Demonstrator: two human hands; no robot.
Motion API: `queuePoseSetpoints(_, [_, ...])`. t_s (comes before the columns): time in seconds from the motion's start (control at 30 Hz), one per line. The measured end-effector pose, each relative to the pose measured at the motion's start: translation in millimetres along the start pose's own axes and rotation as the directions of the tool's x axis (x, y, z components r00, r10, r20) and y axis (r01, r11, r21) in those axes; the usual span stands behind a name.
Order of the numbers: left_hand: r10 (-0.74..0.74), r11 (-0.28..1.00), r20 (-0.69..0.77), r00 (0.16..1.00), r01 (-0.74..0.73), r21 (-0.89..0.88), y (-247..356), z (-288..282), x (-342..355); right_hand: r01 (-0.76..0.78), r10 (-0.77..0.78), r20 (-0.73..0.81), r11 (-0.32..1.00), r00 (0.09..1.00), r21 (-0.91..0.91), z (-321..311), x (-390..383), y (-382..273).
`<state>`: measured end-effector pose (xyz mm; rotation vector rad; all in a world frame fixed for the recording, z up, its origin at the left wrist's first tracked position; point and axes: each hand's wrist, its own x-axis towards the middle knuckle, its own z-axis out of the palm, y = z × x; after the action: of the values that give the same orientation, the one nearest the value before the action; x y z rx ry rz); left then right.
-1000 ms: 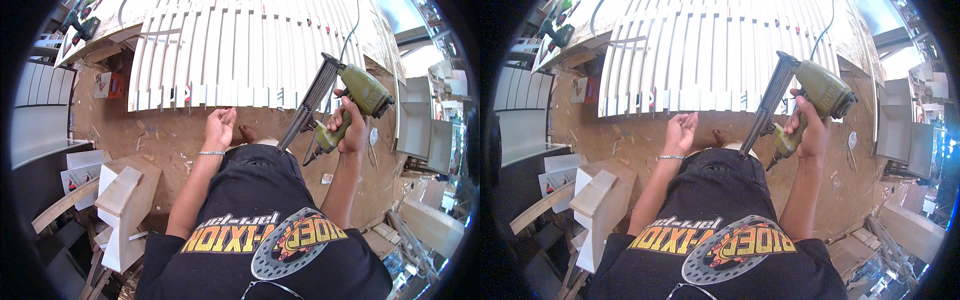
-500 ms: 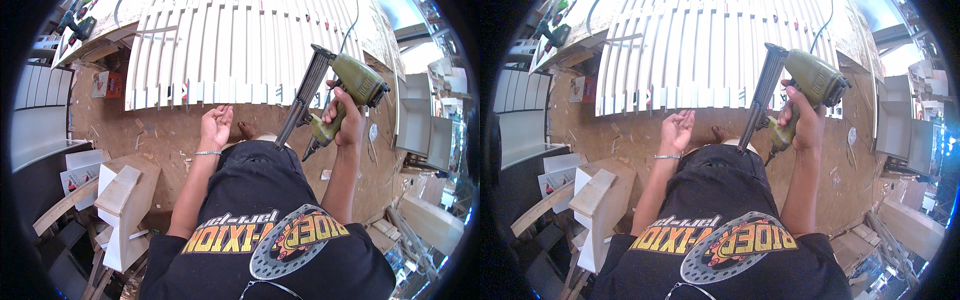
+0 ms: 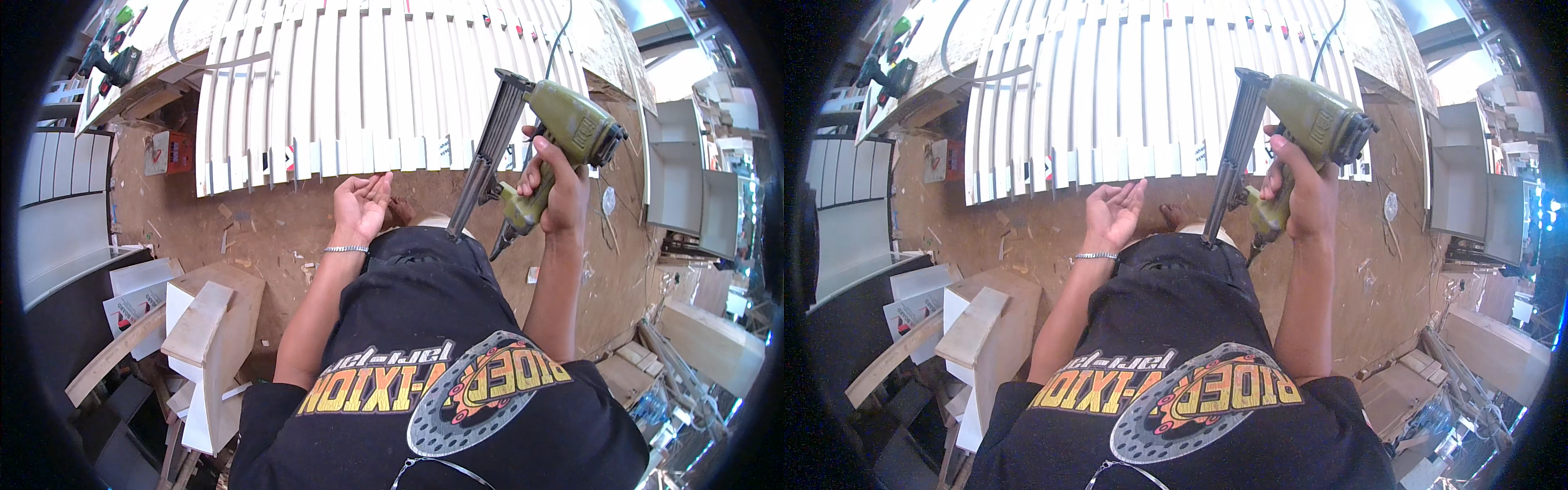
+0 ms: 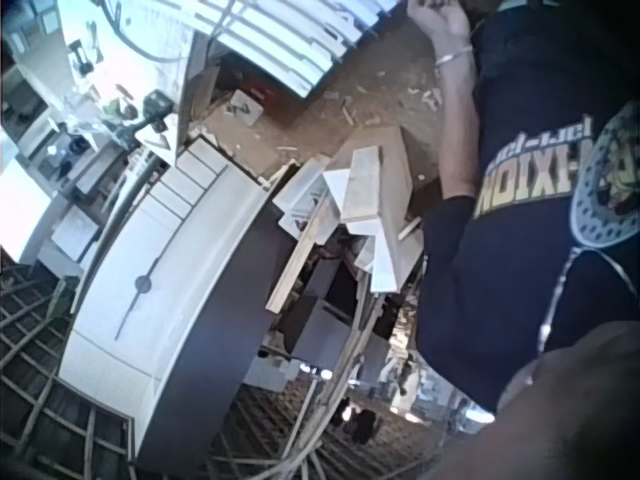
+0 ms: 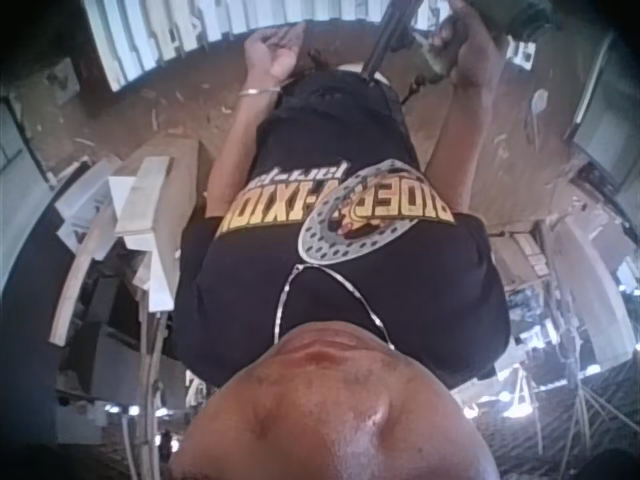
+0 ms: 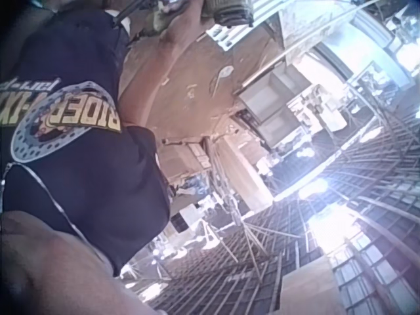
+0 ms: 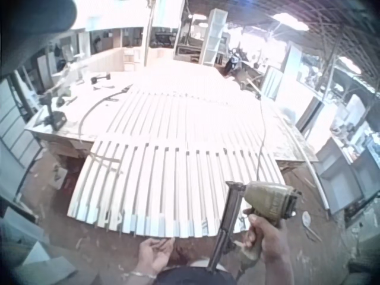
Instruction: The person aligns white wooden slats on a larger frame and secures them using a pneumatic nail gun, then retrieves hardware from a container at a workbench.
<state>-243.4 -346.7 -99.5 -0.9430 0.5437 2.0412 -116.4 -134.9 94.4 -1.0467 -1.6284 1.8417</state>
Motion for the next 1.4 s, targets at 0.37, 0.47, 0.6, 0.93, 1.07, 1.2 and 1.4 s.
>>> queuePoseSetpoints(0.37, [0.110, 0.913, 0.066, 0.992, -0.127, 0.389, -16, -17, 31, -0.021, 0.021, 0.005, 1.000, 1.000, -0.012, 8, 3, 2])
queuePoseSetpoints(0.47, [0.174, 0.843, 0.065, 0.983, -0.183, 0.506, -22, -19, 33, -0.010, 0.010, 0.013, 1.000, 1.000, -0.020, 12, 2, 2])
queuePoseSetpoints(0.6, [0.278, 0.693, 0.076, 0.958, -0.255, 0.675, -21, -15, 32, -0.012, 0.012, -0.004, 0.999, 1.000, -0.031, 15, 4, 2])
queuePoseSetpoints(0.93, [0.262, 0.617, 0.172, 0.950, -0.302, 0.727, -14, -20, 31, -0.022, 0.024, 0.068, 0.999, 0.997, -0.038, 28, 2, 4])
queuePoseSetpoints(1.07, [0.331, 0.623, 0.110, 0.937, -0.304, 0.720, -13, -14, 22, -0.023, 0.027, 0.070, 0.998, 0.997, -0.061, 24, -3, 3])
queuePoseSetpoints(1.2, [0.411, 0.515, 0.121, 0.904, -0.340, 0.787, -10, -21, 27, -0.024, 0.026, 0.028, 0.998, 0.999, -0.056, 12, -4, 6])
queuePoseSetpoints(1.4, [0.449, 0.504, 0.183, 0.875, -0.417, 0.757, -5, -36, 34, -0.047, 0.047, -0.007, 0.998, 0.999, 0.040, -7, 3, 10])
